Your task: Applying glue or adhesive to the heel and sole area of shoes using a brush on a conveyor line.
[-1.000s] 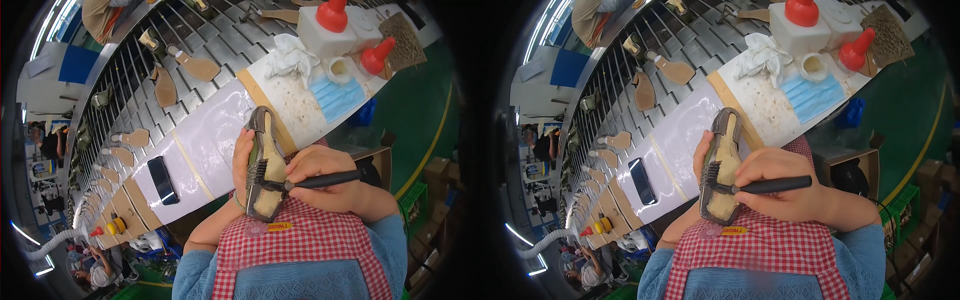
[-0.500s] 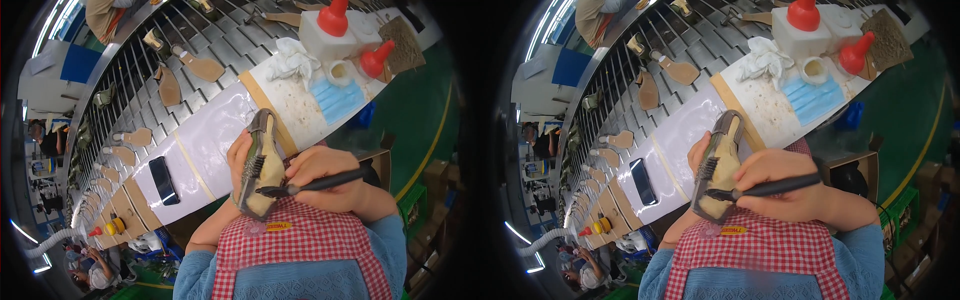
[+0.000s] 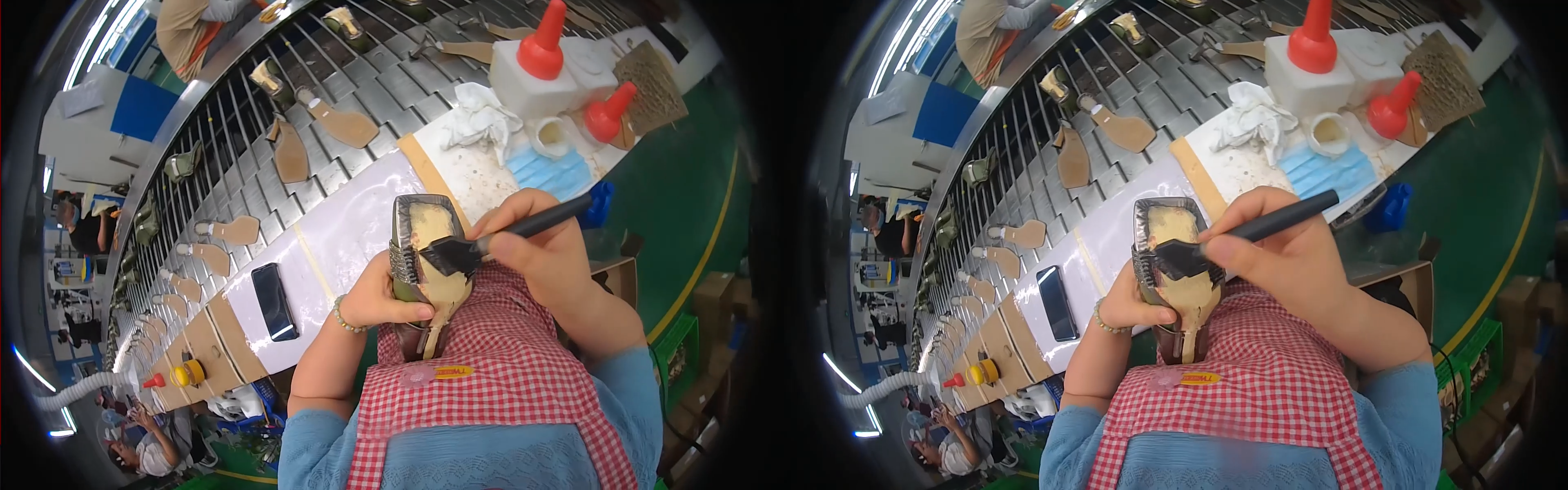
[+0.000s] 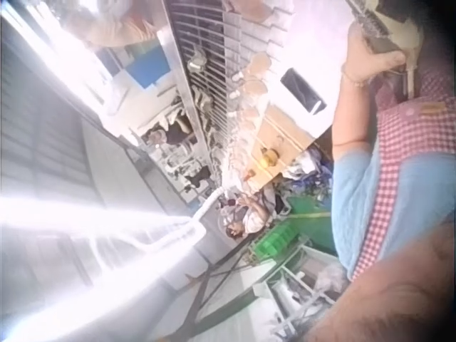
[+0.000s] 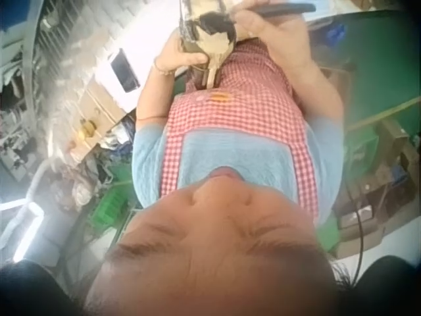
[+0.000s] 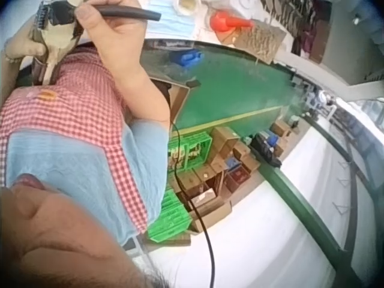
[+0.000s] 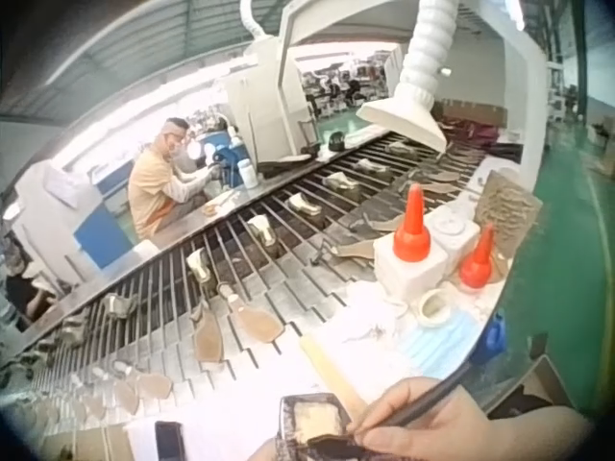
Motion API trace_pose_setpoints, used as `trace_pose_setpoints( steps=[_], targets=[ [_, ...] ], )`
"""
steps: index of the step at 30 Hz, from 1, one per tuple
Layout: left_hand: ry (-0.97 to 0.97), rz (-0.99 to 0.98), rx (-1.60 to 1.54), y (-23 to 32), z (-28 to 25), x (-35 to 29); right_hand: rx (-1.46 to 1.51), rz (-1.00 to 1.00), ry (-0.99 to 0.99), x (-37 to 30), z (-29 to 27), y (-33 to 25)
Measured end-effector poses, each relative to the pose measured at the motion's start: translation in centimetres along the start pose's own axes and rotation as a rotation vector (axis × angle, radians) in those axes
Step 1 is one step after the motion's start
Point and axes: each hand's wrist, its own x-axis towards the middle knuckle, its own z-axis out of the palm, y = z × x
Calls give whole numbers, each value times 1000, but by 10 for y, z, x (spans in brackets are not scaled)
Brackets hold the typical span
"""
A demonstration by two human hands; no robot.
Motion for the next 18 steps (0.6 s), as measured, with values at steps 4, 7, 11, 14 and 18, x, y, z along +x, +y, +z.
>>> trace_pose_setpoints(
  steps=[4,7,11,14,18],
  targets=[
    [-19,-20,71,3,2,1,-403,-276,-80,-1,0,2],
    [-29,-7,94,1,1,2,-587,-460,-108,1,0,3],
    [-30,-35,81,-1,3,-1,-543,-282,-265,-2,-4,-4],
    [-39,-29,96,-1,5,-2,-403,-131,-262,-3,-4,-6],
    [-65,-43,108,2,8,-1,-604,-378,-189,3,-1,-8]
  ],
)
